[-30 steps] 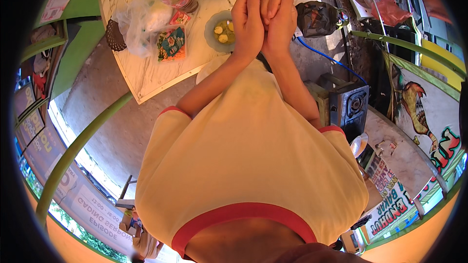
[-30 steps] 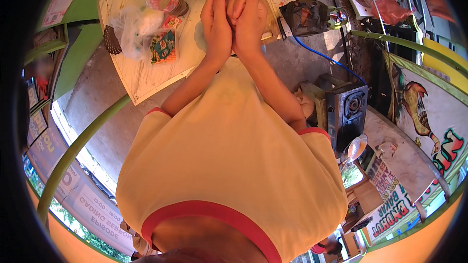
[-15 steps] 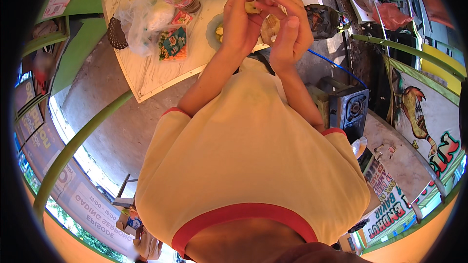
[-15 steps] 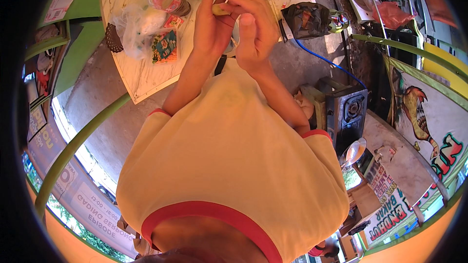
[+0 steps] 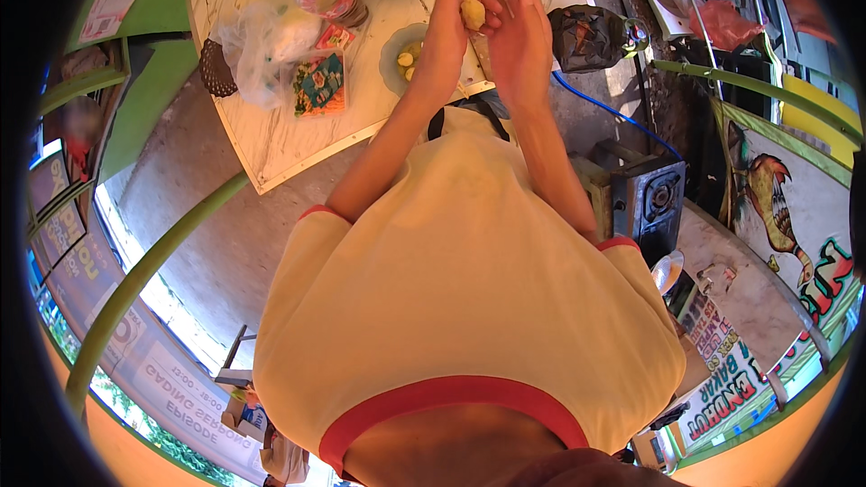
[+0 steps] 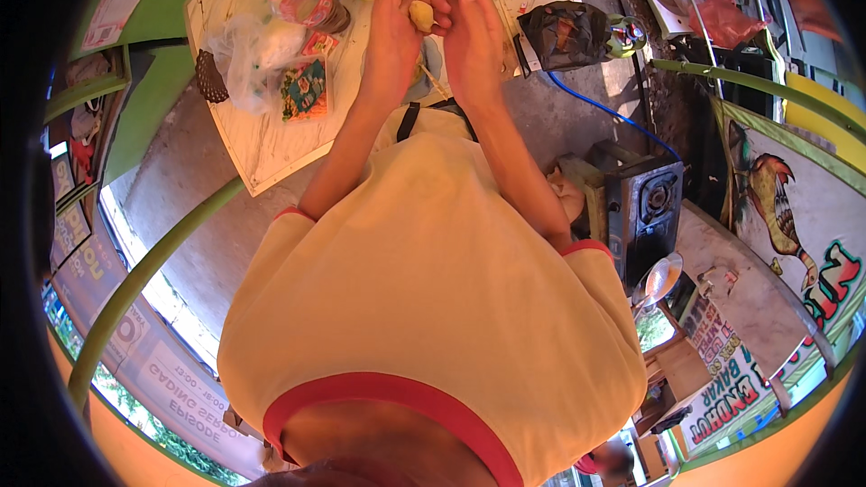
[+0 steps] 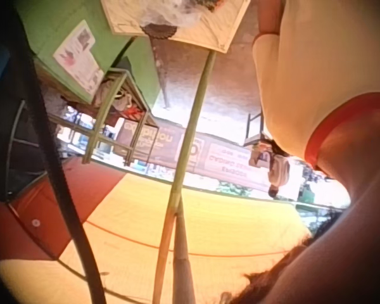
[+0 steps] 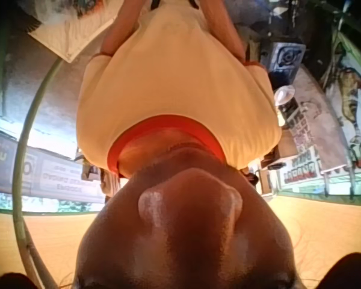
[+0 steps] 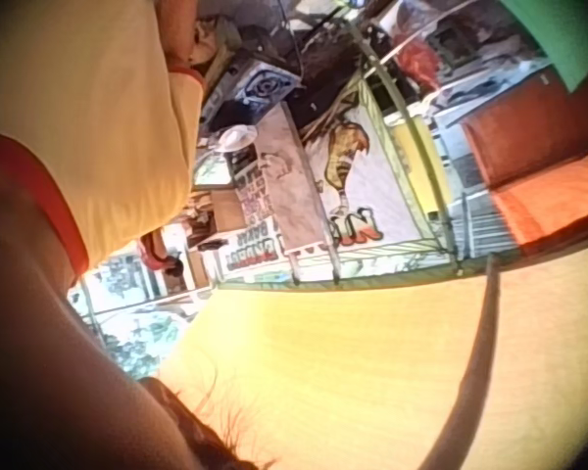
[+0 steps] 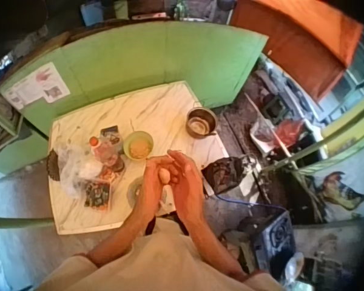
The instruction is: The person repeatedly scoops small portions of dough from a bowl, rolls them into balls between their palms, and places them into a separate bowl. The process is continuous and repetitive throughout the clip.
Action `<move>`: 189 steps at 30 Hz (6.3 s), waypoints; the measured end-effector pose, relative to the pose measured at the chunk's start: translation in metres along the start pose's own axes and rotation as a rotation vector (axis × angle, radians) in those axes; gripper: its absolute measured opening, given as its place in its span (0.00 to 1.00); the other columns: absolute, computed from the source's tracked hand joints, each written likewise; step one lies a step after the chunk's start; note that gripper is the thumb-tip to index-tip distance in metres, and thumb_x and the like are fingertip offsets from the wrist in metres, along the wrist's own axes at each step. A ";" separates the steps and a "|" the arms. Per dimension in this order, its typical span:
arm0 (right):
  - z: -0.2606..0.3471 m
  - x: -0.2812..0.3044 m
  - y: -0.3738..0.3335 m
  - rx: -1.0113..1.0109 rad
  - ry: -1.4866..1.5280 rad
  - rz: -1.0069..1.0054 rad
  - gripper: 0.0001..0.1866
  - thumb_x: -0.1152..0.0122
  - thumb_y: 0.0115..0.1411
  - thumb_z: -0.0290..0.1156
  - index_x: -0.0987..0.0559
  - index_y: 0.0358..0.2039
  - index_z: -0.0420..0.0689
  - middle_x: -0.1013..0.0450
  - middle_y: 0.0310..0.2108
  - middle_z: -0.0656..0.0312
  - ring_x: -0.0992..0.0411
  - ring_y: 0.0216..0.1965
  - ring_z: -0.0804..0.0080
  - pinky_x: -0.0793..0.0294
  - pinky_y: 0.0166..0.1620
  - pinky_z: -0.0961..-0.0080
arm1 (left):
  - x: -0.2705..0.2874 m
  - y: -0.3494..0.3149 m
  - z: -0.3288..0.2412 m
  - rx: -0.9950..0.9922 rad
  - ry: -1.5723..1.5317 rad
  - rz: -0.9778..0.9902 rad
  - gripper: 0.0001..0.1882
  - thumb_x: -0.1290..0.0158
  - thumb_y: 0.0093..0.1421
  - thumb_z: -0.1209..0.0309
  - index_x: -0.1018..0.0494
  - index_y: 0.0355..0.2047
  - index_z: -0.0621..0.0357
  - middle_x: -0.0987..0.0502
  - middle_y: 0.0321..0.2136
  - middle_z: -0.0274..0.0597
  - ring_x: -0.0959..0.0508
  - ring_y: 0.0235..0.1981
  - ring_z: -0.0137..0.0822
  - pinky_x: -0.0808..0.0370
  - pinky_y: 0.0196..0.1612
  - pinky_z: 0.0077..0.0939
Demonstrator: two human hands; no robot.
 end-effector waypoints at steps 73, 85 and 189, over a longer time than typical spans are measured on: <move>-0.010 0.021 -0.024 0.080 -0.412 0.042 0.25 0.57 0.79 0.44 0.22 0.29 0.40 0.26 0.26 0.60 0.36 0.23 0.75 0.38 0.29 0.79 | 0.038 -0.026 0.038 0.521 -0.530 -0.047 0.31 0.64 0.77 0.50 0.36 0.66 0.64 0.26 0.58 0.57 0.25 0.60 0.47 0.31 0.67 0.45; 0.034 -0.016 -0.005 0.630 -0.966 0.411 0.55 0.78 0.68 0.74 0.37 0.70 0.33 0.44 0.72 0.39 0.45 0.73 0.43 0.50 0.73 0.49 | -0.034 -0.027 -0.019 0.089 -0.320 -0.047 0.38 0.73 0.78 0.44 0.48 0.74 0.59 0.40 0.72 0.52 0.40 0.73 0.46 0.43 0.73 0.39; 0.068 -0.048 -0.047 0.258 -0.505 0.286 0.56 0.79 0.66 0.75 0.50 0.76 0.37 0.55 0.78 0.44 0.55 0.78 0.49 0.57 0.76 0.52 | -0.069 -0.043 -0.049 -0.179 -0.072 -0.001 0.47 0.76 0.72 0.34 0.61 0.77 0.57 0.59 0.77 0.48 0.62 0.79 0.42 0.64 0.77 0.41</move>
Point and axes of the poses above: each hand's wrist, its own y-axis towards the middle knuckle, its own x-axis out of the back of the hand, z = x × y, the point moved 1 cm from there along y, towards the middle knuckle
